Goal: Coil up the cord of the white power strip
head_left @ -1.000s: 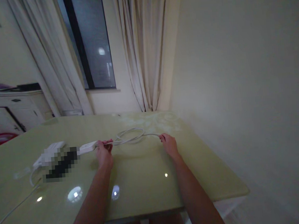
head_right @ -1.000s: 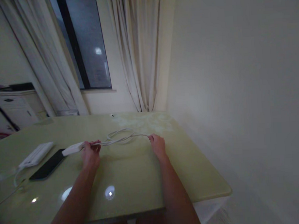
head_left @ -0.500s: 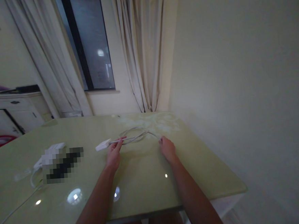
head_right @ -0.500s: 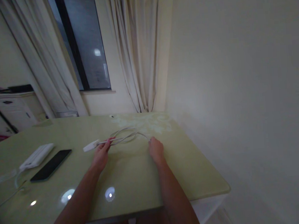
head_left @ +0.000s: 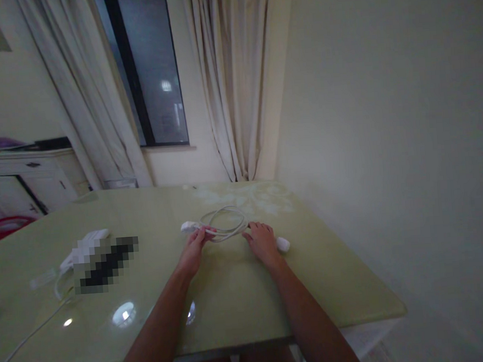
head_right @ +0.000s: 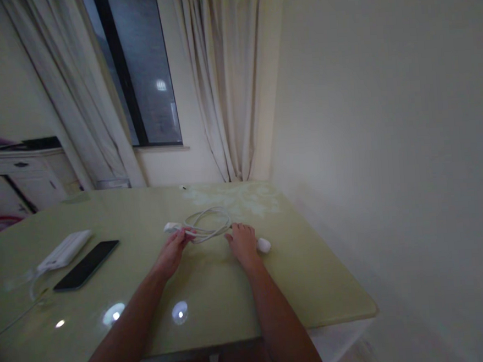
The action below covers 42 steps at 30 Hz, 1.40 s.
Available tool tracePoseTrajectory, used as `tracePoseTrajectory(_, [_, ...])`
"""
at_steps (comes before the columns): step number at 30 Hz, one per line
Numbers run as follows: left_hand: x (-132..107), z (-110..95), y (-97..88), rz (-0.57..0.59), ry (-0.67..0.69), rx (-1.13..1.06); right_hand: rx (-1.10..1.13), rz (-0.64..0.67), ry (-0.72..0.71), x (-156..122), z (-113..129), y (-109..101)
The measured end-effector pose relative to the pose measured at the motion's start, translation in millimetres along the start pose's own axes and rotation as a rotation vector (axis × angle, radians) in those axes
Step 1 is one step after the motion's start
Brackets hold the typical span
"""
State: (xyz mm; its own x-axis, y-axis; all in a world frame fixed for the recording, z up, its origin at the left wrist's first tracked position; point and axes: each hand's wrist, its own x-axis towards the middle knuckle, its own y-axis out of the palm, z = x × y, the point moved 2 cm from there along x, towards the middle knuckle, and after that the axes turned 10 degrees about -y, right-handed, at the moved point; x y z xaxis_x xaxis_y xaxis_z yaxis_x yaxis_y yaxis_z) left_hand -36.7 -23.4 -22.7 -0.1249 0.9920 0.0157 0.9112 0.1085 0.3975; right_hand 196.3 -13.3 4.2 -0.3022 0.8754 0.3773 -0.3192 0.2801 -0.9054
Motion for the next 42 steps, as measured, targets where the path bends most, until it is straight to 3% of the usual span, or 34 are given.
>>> tracePoseTrajectory(3, [0, 1, 4.2, -0.002, 0.003, -0.056, 0.107, -0.020, 0.003, 5, 1, 1])
tracePoseTrajectory(9, [4, -21, -9.5, -0.275, 0.141, -0.320, 0.028, 0.051, -0.067, 10, -22, -15])
tracePoseTrajectory(11, [3, -34, -23.0, -0.350, 0.208, -0.384, -0.001, 0.028, 0.008, 9, -38, -23])
tracePoseTrajectory(15, [-6, -59, -47.6, -0.457, 0.381, -0.559, -0.037, -0.021, 0.300, 2, -68, -34])
tracePoseTrajectory(19, [-16, -74, -40.8, -0.436, 0.474, -0.488, -0.059, -0.102, 0.492, -6, -77, -39])
tracePoseTrajectory(24, [-22, -76, -18.7, -0.371, 0.489, -0.351, -0.013, -0.143, 0.547, -10, -75, -41])
tracePoseTrajectory(31, [-18, -72, -18.7, -0.359, 0.432, -0.357, 0.088, -0.216, 0.578, -10, -79, -41])
tracePoseTrajectory(35, [-15, -68, -17.4, -0.352, 0.353, -0.290, 0.311, -0.291, 0.567, -7, -86, -36])
tracePoseTrajectory(39, [-14, -63, -17.9, -0.381, 0.312, -0.169, 0.846, -0.360, 0.494, 0, -86, -31])
tracePoseTrajectory(42, [-17, -67, -19.2, -0.412, 0.343, 0.001, 1.201, -0.432, 0.625, 4, -89, -28])
